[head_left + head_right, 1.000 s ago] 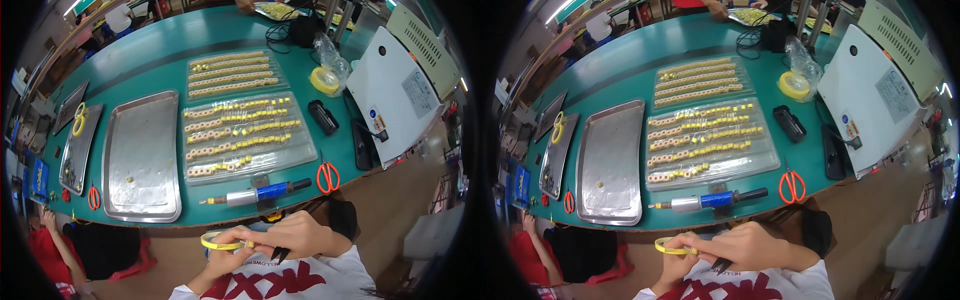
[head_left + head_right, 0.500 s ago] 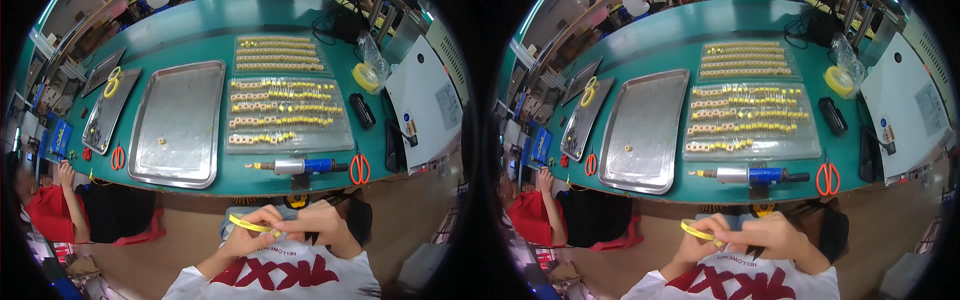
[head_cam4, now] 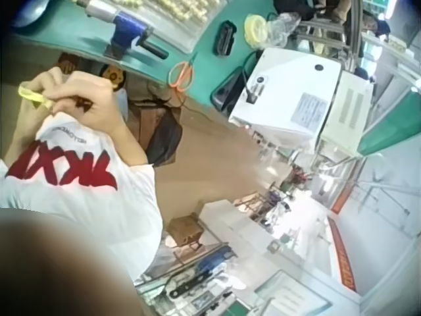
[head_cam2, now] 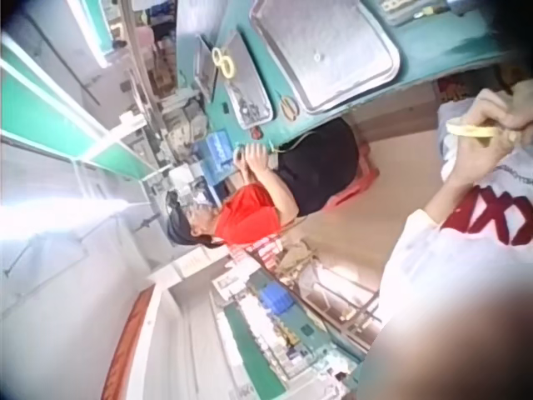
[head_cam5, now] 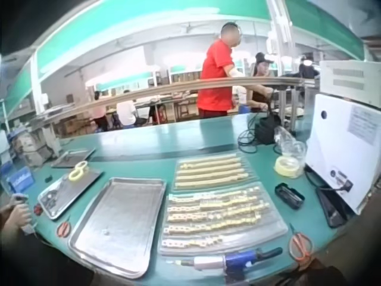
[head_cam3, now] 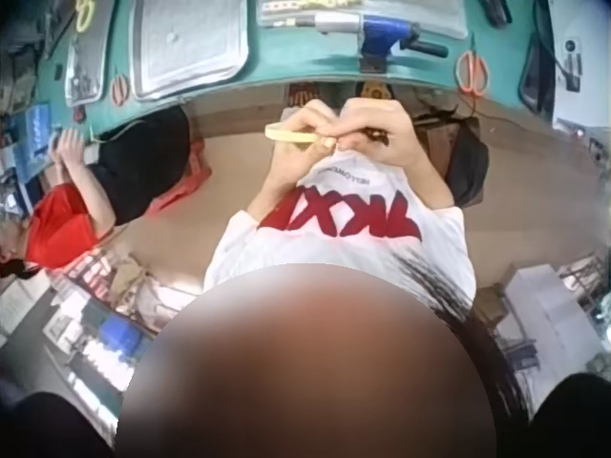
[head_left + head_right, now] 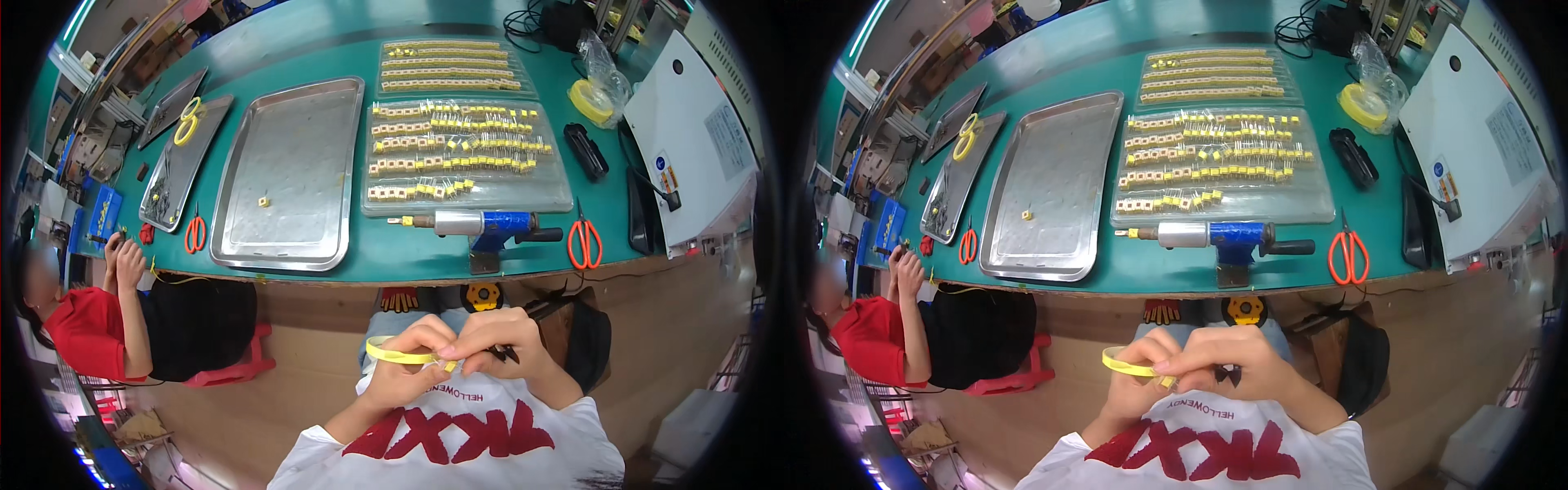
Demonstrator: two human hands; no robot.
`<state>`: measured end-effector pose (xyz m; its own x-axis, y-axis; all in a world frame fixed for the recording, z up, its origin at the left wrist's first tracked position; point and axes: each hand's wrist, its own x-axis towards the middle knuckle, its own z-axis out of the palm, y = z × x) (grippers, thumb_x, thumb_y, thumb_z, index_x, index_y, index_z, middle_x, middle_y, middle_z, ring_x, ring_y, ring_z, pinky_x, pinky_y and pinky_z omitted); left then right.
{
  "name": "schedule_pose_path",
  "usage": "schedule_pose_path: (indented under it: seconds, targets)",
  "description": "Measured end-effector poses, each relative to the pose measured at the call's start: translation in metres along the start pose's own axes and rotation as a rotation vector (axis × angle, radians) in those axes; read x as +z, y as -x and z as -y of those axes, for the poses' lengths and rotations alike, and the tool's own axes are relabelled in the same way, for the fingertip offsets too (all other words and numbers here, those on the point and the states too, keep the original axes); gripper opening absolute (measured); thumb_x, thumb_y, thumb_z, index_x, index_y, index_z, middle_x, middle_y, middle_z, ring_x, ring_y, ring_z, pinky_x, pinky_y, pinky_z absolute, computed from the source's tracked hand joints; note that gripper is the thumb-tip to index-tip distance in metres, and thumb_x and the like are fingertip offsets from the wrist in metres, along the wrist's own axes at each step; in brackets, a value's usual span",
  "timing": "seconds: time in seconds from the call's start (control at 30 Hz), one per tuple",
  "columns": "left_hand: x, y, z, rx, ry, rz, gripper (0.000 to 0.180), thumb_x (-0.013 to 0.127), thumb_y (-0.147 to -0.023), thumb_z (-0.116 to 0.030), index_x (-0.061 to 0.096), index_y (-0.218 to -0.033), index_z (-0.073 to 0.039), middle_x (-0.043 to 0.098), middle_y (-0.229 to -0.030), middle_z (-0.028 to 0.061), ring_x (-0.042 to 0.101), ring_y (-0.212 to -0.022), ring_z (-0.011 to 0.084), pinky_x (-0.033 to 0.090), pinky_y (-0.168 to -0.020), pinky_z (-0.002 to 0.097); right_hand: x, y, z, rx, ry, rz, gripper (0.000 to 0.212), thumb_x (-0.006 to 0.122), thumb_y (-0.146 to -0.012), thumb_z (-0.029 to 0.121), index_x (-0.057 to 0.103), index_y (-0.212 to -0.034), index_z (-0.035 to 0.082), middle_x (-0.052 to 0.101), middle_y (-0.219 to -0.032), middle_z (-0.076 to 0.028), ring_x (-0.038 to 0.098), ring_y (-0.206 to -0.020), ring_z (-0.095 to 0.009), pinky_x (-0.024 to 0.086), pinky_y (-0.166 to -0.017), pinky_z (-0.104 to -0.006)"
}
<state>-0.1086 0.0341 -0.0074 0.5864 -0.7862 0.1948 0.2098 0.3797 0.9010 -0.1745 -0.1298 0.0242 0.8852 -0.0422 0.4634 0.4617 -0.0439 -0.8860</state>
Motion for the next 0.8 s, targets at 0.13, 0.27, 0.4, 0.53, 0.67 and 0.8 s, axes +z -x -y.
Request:
schedule_pose_path:
  seconds: [0.13, 0.27, 0.4, 0.53, 0.67, 0.8]
  targets:
    - [0.003, 0.001, -0.004, 0.127, -0.284, -0.007, 0.018, 0.071, -0.079, -0.010, 0.059, -0.090, -0.003, 0.056, -0.088, 0.0076, 0.053, -0.079, 0.0161, 0.043, -0.068, 0.0263, 0.004, 0.010, 0.001, 0.123, -0.211, -0.045, 0.017, 0.071, -0.079, 0.007, 0.067, -0.094, 0.001, 0.063, -0.073, -0.008, 0.056, -0.062, -0.014, 0.040, -0.053, -0.0236]
    - [0.005, 0.006, 0.005, 0.239, -0.483, -0.141, 0.022, 0.075, -0.073, -0.004, 0.060, -0.089, -0.007, 0.055, -0.087, 0.0068, 0.054, -0.077, 0.0169, 0.044, -0.067, 0.0270, 0.016, 0.019, -0.001, 0.288, -0.515, -0.102, 0.015, 0.064, -0.084, 0.007, 0.064, -0.095, -0.002, 0.062, -0.080, -0.009, 0.056, -0.068, -0.013, 0.040, -0.059, -0.0227]
    - [0.011, 0.007, 0.009, 0.290, -0.424, -0.219, 0.024, 0.074, -0.072, -0.002, 0.060, -0.090, -0.008, 0.049, -0.088, 0.0061, 0.053, -0.074, 0.0152, 0.044, -0.067, 0.0262, 0.018, 0.021, -0.006, 0.287, -0.592, -0.082, 0.014, 0.059, -0.087, 0.007, 0.063, -0.098, -0.001, 0.060, -0.082, -0.009, 0.055, -0.069, -0.012, 0.040, -0.062, -0.0227]
    - [0.012, 0.002, 0.011, 0.316, -0.480, -0.275, 0.024, 0.074, -0.072, 0.000, 0.060, -0.090, -0.008, 0.048, -0.090, 0.0062, 0.052, -0.074, 0.0150, 0.045, -0.067, 0.0263, 0.017, 0.015, -0.008, 0.279, -0.546, -0.091, 0.016, 0.055, -0.087, 0.006, 0.059, -0.101, 0.000, 0.058, -0.082, -0.008, 0.053, -0.067, -0.009, 0.040, -0.059, -0.0211]
    - [0.011, 0.003, 0.010, 0.313, -0.523, -0.296, 0.024, 0.074, -0.071, 0.003, 0.065, -0.090, -0.008, 0.046, -0.092, 0.0055, 0.051, -0.075, 0.0134, 0.045, -0.065, 0.0245, 0.018, 0.008, -0.010, 0.277, -0.575, -0.100, 0.020, 0.054, -0.086, 0.006, 0.051, -0.105, 0.001, 0.058, -0.083, -0.007, 0.054, -0.069, -0.008, 0.042, -0.060, -0.0192]
    - [0.009, -0.004, 0.010, 0.272, -0.538, -0.304, 0.026, 0.074, -0.069, 0.007, 0.066, -0.090, -0.007, 0.044, -0.094, 0.0053, 0.050, -0.075, 0.0124, 0.044, -0.063, 0.0235, 0.018, 0.007, -0.017, 0.305, -0.596, -0.129, 0.020, 0.052, -0.086, 0.005, 0.049, -0.105, 0.001, 0.057, -0.086, -0.008, 0.055, -0.072, -0.008, 0.045, -0.063, -0.0202]
